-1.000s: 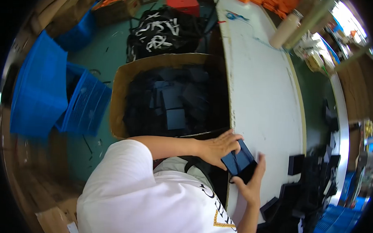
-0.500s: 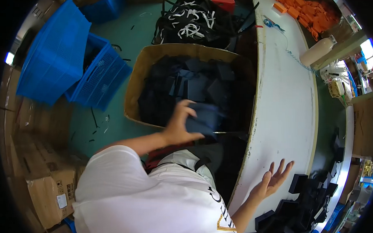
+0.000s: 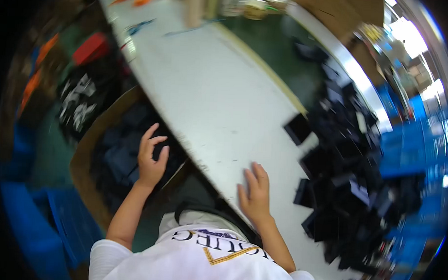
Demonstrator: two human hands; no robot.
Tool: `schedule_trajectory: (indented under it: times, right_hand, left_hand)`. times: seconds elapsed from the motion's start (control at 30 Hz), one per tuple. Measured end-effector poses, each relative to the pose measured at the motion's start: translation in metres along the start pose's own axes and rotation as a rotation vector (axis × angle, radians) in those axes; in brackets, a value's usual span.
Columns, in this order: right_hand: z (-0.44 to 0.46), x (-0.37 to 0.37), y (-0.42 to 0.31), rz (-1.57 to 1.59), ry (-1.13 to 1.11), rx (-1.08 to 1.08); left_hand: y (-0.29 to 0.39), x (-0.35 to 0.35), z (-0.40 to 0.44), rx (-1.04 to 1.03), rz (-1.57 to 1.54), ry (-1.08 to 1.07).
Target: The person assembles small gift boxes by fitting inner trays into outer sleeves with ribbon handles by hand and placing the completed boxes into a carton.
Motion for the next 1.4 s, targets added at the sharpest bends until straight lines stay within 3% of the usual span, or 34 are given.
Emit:
schedule_trajectory:
  times: [0.17,0.3,0.4,0.5,0.53,0.63,0.83,0.87,0.93,1.13,1.23,1.33,1.4]
  right_hand:
    - [0.000,-0.006,0.013,-0.079,0.020,-0.069]
    - [-0.001,-0.007,0.017,-0.043,0.011,-0.092]
    - [0.002,-0.003,0.018,-0.019,0.004,-0.130]
    - [0.002,-0.003,0.020,0.003,-0.012,-0.132]
    - [0.001,-0.004,0.021,0.008,-0.016,-0.129]
    - [0.001,0.000,0.025,0.054,-0.017,-0.154]
    - [-0.002,0.000,0.029,0.113,0.026,-0.154]
    - [-0.002,0.000,0.030,0.124,0.038,-0.149]
    - [-0.001,0.000,0.031,0.131,0.067,-0.138]
    - [-0.005,-0.002,0.024,0.040,0.148,-0.080]
    - [-0.010,-0.002,0.013,0.075,0.196,0.110]
    - [-0.018,-0.005,0.001,0.072,0.226,0.219]
    - [-0.022,0.001,-0.002,0.100,0.233,0.177]
  left_hand:
    - [0.053,-0.208,0.124,-0.363,-0.219,-0.386]
    - [0.061,-0.352,0.183,-0.214,-0.262,-0.660]
    - [0.120,-0.403,0.193,-0.359,-0.106,-0.700]
    - [0.133,-0.466,0.196,-0.122,-0.387,-0.880]
    - [0.131,-0.482,0.201,-0.077,-0.486,-0.835]
    - [0.141,-0.485,0.203,-0.247,-0.294,-1.247]
    - [0.139,-0.442,0.222,-0.377,-0.459,-0.843]
    - [0.152,-0.416,0.224,-0.287,-0.332,-0.857]
    - [0.169,-0.359,0.220,-0.471,-0.259,-0.724]
    - [0.171,-0.244,0.122,-0.685,0.218,-0.649]
    - [0.150,-0.228,0.056,-0.501,0.462,-0.872]
    - [0.157,-0.216,0.034,-0.547,0.225,-0.793]
    - [0.162,-0.211,0.030,-0.269,0.060,-0.827]
Point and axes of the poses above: each hand's wrist, its own z-axis towards the middle knuckle, its own x-axis out of the back of the hand, y = z × x, the point moved 4 cm from there along z, towards the middle knuckle, and after that the axes turned 10 degrees about -z, right-handed, at the moved point
